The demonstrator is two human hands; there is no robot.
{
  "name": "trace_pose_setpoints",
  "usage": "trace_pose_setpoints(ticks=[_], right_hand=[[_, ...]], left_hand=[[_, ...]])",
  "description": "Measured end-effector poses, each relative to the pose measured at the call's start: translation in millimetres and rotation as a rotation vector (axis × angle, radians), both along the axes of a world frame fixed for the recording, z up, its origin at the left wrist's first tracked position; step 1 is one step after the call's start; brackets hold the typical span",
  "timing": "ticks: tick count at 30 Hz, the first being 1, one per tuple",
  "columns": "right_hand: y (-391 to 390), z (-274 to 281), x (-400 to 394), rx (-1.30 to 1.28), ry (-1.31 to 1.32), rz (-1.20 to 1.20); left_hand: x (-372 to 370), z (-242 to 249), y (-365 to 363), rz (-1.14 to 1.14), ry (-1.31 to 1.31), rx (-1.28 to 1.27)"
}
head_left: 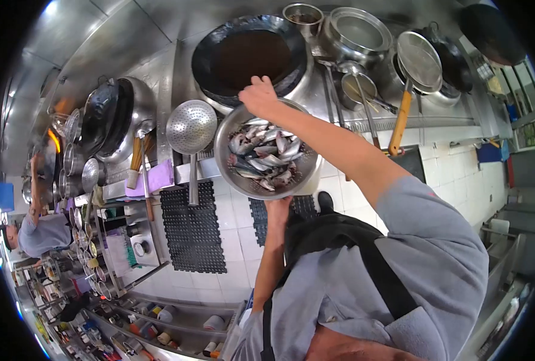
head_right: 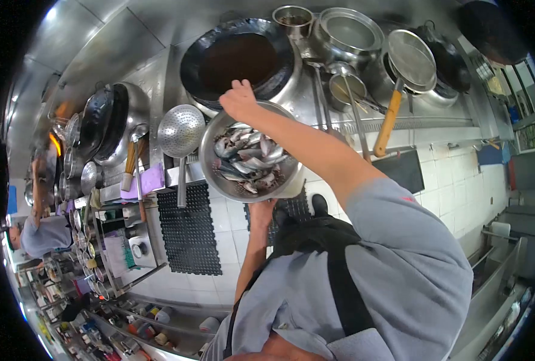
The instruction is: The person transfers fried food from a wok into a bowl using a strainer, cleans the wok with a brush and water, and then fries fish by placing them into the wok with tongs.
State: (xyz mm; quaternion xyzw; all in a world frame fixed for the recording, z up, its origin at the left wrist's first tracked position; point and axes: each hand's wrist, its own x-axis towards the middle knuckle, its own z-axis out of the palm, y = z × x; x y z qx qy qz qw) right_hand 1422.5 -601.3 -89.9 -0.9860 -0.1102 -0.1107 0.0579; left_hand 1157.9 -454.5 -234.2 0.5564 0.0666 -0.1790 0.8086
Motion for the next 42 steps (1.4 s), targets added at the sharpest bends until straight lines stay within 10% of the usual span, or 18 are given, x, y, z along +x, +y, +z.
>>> trace_pose_setpoints(ticks=[8, 13, 23, 27, 33, 42], right_hand=[[-69, -1, -48, 0.504, -0.238, -0.032], [-222, -26, -179, 0.37, -0.212, -0.33], [-351, -52, -168, -0.31, 0.109, -0.526], [-400, -74, -145, 0.199, 0.75, -0.586], [-370, 60, -203, -0.234, 0.459, -0.45], [-195, 148, -248, 0.262, 0.635, -0.138]], left_hand=[[4, -15, 2, 0.042, 0.16, -0.502], [0, -18, 4, 0.022, 0.223, -0.522], [-10, 8, -17, 0.151, 0.228, -0.381], [-14, -4, -24, 0.152, 0.126, -0.326], [-18, 2, -27, 0.187, 0.158, -0.375], [-18, 14, -25, 0.229, 0.182, -0.431]])
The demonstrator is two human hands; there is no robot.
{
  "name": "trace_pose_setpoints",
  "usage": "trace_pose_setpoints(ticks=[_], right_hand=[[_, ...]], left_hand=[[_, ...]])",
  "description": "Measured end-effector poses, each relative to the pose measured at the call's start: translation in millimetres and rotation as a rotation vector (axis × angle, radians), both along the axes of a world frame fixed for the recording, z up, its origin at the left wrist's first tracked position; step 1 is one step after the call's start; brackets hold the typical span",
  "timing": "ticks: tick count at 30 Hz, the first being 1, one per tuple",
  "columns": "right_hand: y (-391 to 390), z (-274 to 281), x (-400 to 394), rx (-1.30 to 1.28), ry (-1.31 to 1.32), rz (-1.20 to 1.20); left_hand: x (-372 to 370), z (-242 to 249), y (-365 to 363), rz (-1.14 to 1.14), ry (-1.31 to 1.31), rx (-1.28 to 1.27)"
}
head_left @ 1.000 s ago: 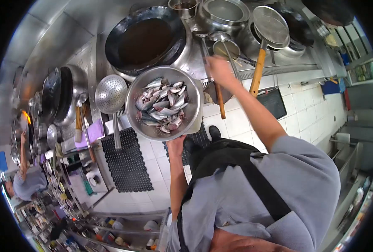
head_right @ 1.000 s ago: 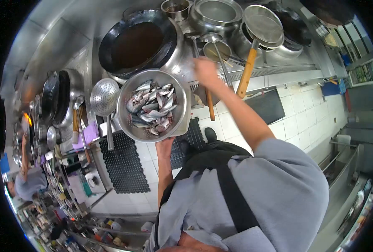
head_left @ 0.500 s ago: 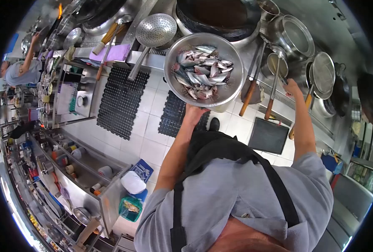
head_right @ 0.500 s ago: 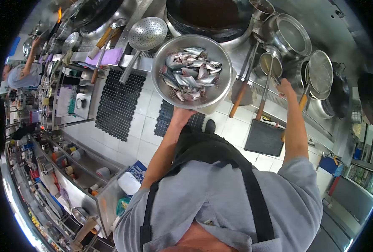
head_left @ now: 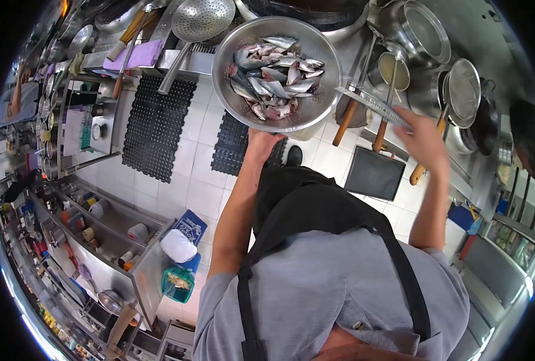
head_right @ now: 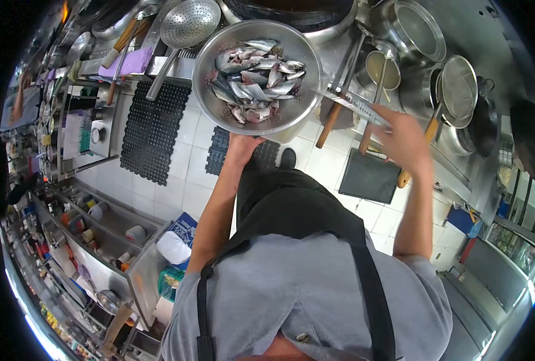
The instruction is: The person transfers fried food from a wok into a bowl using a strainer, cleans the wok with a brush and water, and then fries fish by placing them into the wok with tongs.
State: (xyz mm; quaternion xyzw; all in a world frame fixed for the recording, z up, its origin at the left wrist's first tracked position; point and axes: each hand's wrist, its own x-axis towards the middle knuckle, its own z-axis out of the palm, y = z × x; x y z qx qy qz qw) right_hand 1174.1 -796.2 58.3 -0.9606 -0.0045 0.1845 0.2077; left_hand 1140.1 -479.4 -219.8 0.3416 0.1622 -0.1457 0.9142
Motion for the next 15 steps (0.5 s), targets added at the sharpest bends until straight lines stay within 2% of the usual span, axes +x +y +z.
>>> trace_pose_setpoints(ticks=[2, 4, 6, 8, 12, 13, 15], right_hand=[[38, -26, 2, -0.002, 0.048, 0.152], [52, -78, 1, -0.021, -0.07, 0.295], [62, -86, 2, 0.002, -0.08, 0.284], [60, -80, 7, 0.043, -0.072, 0.26], [44, -40, 15, 0.122, -0.007, 0.141], [39, -28, 21, 0.127, -0.001, 0.104], [29, -6, 45, 0.15, -0.169, 0.115]], left_hand=[[0, 6, 0, -0.062, -0.042, 0.075], [1, 3, 0, -0.073, -0.036, 0.058], [0, 5, 0, -0.05, -0.005, 0.013], [2, 10, -1, 0.016, 0.042, -0.058], [2, 2, 0, -0.003, 0.01, -0.036], [1, -6, 2, -0.076, -0.045, 0.027], [3, -8, 2, -0.071, -0.011, 0.026]])
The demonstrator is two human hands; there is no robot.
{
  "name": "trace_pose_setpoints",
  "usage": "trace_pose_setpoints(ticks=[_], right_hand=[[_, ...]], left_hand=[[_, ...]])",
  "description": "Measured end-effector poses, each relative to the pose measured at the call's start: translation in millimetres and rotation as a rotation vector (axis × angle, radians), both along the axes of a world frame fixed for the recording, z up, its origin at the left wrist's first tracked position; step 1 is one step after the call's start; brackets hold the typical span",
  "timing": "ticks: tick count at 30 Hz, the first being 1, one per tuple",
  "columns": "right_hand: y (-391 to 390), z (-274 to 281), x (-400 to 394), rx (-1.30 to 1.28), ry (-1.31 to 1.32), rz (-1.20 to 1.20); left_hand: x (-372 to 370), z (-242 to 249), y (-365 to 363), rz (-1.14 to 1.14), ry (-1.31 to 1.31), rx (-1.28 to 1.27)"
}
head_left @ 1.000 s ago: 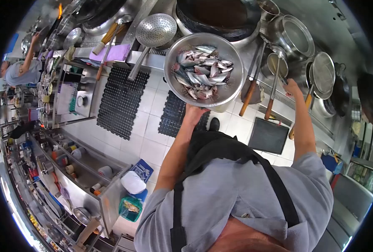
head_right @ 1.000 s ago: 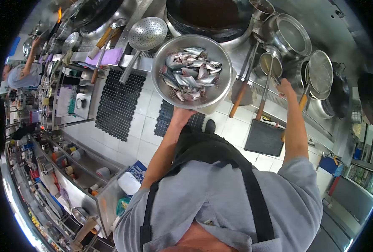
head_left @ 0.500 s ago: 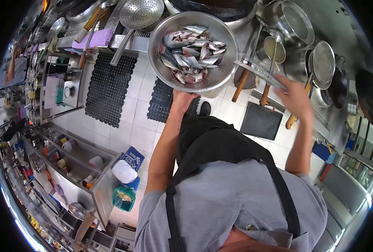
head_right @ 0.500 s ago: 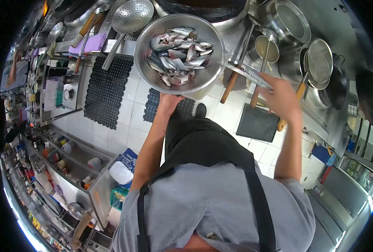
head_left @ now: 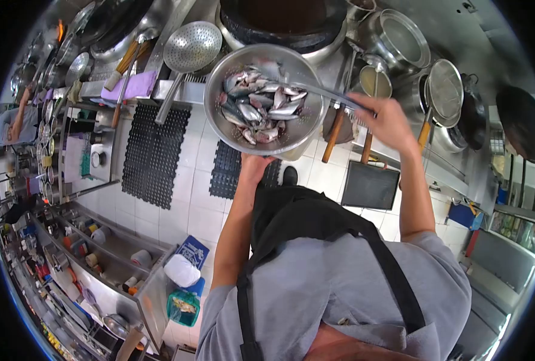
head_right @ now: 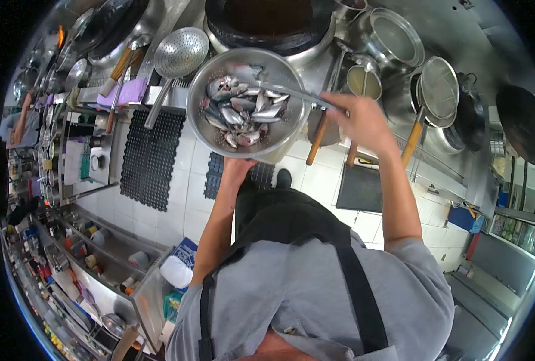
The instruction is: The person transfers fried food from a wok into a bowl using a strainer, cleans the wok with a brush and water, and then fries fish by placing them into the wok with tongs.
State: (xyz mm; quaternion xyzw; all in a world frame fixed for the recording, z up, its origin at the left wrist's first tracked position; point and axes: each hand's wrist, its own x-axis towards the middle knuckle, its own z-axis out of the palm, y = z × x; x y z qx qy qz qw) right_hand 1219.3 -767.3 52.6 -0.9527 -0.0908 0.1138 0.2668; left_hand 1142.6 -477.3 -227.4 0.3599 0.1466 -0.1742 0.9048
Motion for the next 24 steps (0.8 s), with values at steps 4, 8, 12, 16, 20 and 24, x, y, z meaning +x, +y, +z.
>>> trace_pose_setpoints(ticks=[4, 8, 12, 16, 20, 24], right_hand=[[-20, -6, 87, -0.039, -0.265, -0.021], [-28, -69, 197, -0.162, -0.228, -0.081], [-13, -114, 237, -0.217, -0.278, -0.215], [-7, -50, 195, -0.202, -0.353, -0.157], [-3, 5, 85, -0.189, -0.338, 0.023], [25, -15, 19, -0.385, -0.135, 0.098]], left_hand=[[-2, 3, -1, 0.019, 0.009, -0.007], [-2, -2, 1, 0.007, 0.01, -0.007], [-3, 3, 0, 0.009, -0.04, -0.002], [-3, 1, 0, 0.037, 0.027, -0.048], [-4, -7, 3, 0.036, 0.023, -0.086], [-4, 5, 1, 0.056, 0.016, -0.045]])
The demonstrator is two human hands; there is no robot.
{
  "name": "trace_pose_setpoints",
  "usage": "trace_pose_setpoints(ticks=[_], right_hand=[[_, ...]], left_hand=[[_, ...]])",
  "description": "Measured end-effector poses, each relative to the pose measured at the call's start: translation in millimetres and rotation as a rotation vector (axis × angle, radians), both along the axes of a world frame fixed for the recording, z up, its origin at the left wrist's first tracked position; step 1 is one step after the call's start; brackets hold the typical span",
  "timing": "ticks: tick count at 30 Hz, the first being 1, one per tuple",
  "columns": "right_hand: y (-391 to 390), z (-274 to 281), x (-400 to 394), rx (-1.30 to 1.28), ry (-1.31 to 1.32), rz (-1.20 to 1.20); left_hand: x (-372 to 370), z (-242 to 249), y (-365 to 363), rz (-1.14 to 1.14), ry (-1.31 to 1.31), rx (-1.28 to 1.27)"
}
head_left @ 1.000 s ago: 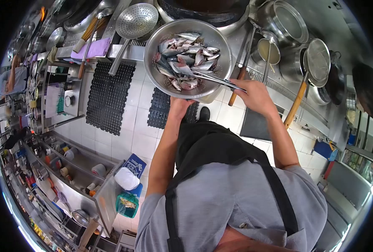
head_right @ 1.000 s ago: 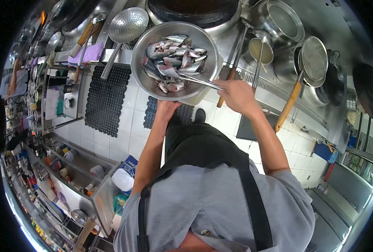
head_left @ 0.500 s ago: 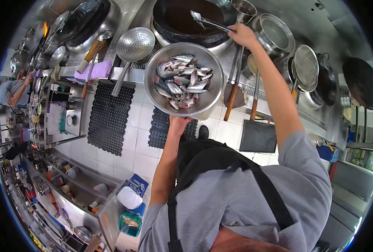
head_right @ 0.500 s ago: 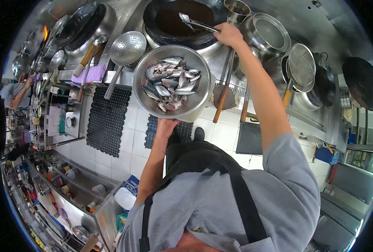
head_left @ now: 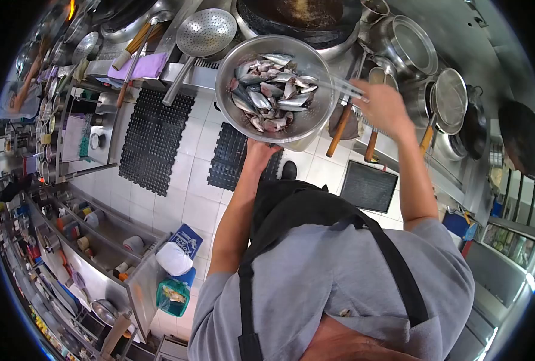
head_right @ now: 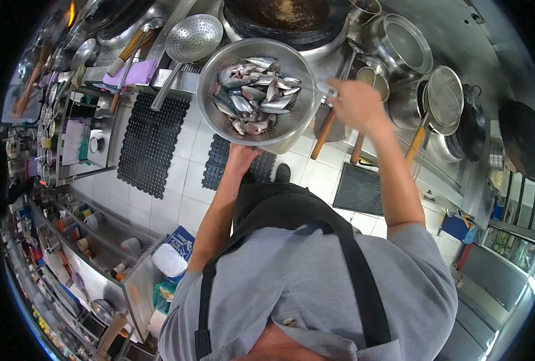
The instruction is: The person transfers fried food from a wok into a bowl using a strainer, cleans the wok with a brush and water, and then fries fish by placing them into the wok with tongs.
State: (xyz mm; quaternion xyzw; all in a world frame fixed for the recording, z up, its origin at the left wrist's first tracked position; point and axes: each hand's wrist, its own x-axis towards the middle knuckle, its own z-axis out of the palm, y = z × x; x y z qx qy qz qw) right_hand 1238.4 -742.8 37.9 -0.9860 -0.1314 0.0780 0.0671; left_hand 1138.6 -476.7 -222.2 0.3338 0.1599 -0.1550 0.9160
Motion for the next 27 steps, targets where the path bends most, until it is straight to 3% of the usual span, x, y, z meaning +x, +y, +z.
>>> trace_pose_setpoints(ticks=[5, 8, 11, 14, 20, 27], right_hand=[[9, -44, -8, -0.12, -0.019, 0.068], [0, -17, -27, -0.081, 0.075, -0.021], [6, 1, -53, -0.079, 0.01, -0.021], [4, -27, -47, -0.009, 0.05, 0.083], [11, -92, -24, 0.085, 0.119, 0.057], [-24, -62, -26, 0.497, 0.25, -0.075]], left_hand=[[1, 1, -2, 0.015, 0.008, -0.012], [1, -2, 0, -0.022, 0.023, 0.004], [1, -8, 0, -0.013, 0.008, 0.006], [2, 2, -2, -0.026, 0.027, 0.036], [2, 0, -3, -0.02, 0.042, 0.02], [0, -22, -2, -0.005, -0.021, -0.017]])
